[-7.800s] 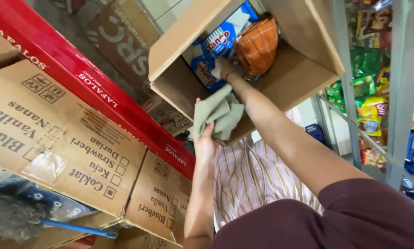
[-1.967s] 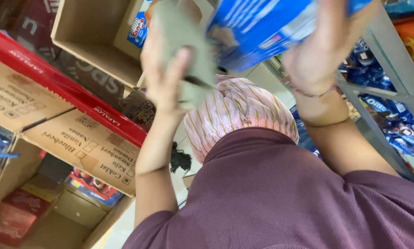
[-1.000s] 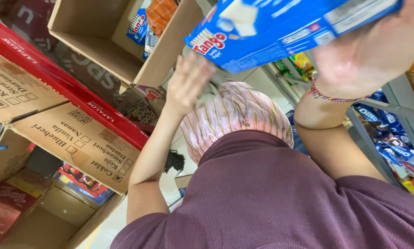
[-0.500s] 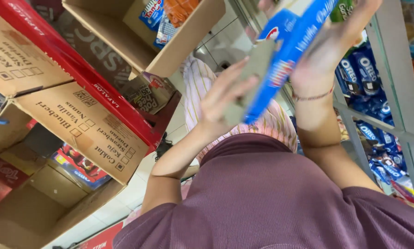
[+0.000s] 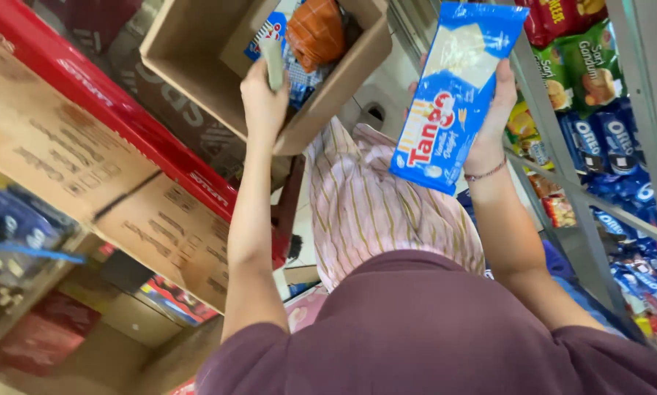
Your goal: The recorder is cleaning snack packages with a cloth before placing them into a box or back on the shelves in a grocery store.
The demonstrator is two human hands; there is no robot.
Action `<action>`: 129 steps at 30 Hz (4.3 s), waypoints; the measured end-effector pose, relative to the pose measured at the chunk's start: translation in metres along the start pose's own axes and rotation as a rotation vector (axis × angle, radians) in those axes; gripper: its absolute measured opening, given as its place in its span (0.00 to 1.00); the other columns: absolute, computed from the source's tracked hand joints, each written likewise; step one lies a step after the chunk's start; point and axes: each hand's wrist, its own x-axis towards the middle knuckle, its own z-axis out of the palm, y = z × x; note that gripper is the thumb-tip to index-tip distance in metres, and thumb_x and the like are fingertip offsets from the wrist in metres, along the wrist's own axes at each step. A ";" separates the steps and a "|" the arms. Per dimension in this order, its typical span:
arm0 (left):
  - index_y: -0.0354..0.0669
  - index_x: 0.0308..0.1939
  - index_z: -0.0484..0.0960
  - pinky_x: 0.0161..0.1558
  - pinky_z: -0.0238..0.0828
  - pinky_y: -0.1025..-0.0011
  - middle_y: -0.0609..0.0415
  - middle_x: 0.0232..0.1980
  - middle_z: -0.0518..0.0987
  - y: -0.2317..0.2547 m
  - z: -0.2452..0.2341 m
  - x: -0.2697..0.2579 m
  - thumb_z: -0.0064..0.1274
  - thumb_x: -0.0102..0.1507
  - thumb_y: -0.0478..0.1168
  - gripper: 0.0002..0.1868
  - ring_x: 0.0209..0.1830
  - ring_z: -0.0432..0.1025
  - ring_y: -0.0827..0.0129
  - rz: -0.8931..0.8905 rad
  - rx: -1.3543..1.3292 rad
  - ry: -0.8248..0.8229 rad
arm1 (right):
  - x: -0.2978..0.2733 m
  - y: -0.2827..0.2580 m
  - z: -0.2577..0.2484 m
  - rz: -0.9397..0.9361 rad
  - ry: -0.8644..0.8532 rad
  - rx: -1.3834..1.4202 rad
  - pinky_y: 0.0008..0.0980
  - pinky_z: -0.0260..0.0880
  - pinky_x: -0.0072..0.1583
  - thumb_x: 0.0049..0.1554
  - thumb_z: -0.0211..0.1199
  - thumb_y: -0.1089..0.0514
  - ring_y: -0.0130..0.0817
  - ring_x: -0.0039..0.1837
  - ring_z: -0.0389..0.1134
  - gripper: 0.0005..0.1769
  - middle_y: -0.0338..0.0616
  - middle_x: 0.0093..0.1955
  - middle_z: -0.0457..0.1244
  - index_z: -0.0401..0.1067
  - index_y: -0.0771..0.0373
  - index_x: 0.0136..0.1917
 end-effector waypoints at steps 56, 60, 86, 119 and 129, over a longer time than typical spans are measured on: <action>0.70 0.75 0.69 0.79 0.29 0.39 0.46 0.84 0.51 0.304 0.006 -0.078 0.47 0.71 0.63 0.29 0.84 0.42 0.43 0.764 0.194 0.007 | -0.030 0.032 0.049 -0.448 0.115 0.891 0.62 0.41 0.77 0.54 0.37 0.18 0.56 0.83 0.37 0.44 0.49 0.83 0.40 0.40 0.39 0.75; 0.67 0.75 0.70 0.82 0.34 0.34 0.45 0.83 0.53 0.261 0.040 -0.117 0.48 0.67 0.64 0.32 0.85 0.45 0.42 0.812 0.186 0.000 | -0.053 -0.013 0.046 -0.324 -0.268 -0.117 0.48 0.50 0.80 0.63 0.49 0.22 0.46 0.82 0.49 0.51 0.48 0.83 0.46 0.45 0.57 0.84; 0.48 0.73 0.68 0.71 0.69 0.61 0.37 0.76 0.64 0.292 0.009 -0.140 0.69 0.58 0.41 0.41 0.74 0.67 0.45 0.566 0.082 0.123 | -0.085 -0.042 0.024 -0.940 -0.063 -0.301 0.40 0.70 0.69 0.73 0.57 0.44 0.40 0.68 0.68 0.31 0.48 0.70 0.62 0.56 0.65 0.79; 0.46 0.77 0.55 0.84 0.38 0.51 0.35 0.82 0.47 0.279 0.051 -0.147 0.62 0.48 0.60 0.58 0.85 0.43 0.41 0.653 0.009 0.392 | -0.049 -0.007 0.065 0.230 -0.469 -0.029 0.46 0.64 0.73 0.58 0.60 0.34 0.41 0.71 0.66 0.44 0.47 0.71 0.62 0.57 0.63 0.76; 0.40 0.83 0.50 0.70 0.67 0.67 0.48 0.70 0.70 0.281 -0.054 -0.094 0.64 0.59 0.24 0.53 0.64 0.67 0.66 0.146 -0.801 0.140 | -0.022 0.027 0.010 0.394 -0.434 -0.291 0.40 0.72 0.63 0.61 0.61 0.37 0.39 0.61 0.71 0.39 0.51 0.64 0.67 0.64 0.67 0.74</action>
